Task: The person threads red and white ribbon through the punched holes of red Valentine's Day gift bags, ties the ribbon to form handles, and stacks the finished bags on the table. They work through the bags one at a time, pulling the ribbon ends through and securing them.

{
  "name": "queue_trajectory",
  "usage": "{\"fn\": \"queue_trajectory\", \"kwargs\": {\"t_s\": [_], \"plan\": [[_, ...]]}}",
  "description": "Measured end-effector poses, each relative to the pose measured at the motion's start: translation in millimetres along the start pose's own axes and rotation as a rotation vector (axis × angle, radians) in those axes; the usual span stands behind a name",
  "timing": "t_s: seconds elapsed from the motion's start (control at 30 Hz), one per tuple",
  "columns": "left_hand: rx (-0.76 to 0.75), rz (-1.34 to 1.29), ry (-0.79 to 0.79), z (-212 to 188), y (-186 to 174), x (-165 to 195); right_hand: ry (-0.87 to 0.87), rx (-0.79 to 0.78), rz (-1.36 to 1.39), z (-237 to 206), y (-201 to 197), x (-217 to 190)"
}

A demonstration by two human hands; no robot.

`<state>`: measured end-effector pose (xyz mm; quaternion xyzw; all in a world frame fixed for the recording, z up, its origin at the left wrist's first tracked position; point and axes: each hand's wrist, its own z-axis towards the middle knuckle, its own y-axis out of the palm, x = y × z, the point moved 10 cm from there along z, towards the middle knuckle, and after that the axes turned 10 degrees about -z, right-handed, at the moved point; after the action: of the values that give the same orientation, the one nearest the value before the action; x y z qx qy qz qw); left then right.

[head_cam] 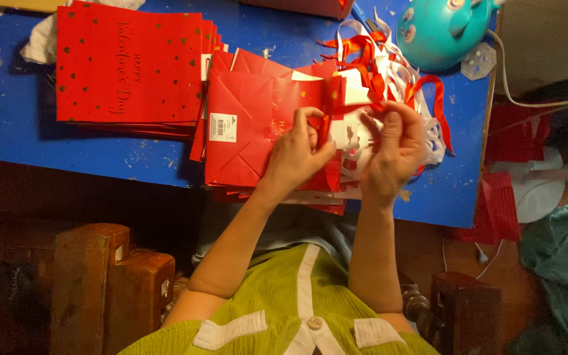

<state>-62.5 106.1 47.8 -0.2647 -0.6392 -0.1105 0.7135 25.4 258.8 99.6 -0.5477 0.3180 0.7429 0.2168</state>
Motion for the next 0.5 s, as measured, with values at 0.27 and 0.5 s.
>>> {"fn": "queue_trajectory", "kwargs": {"t_s": [0.27, 0.5], "plan": [[0.166, -0.101, 0.299, -39.2, -38.1, 77.9, 0.054, -0.473, -0.546, -25.7, 59.3, 19.2], [0.195, 0.007, 0.384, -52.2, -50.9, 117.2, 0.011, -0.97, -0.806, -52.5, 82.2, 26.6]]}}
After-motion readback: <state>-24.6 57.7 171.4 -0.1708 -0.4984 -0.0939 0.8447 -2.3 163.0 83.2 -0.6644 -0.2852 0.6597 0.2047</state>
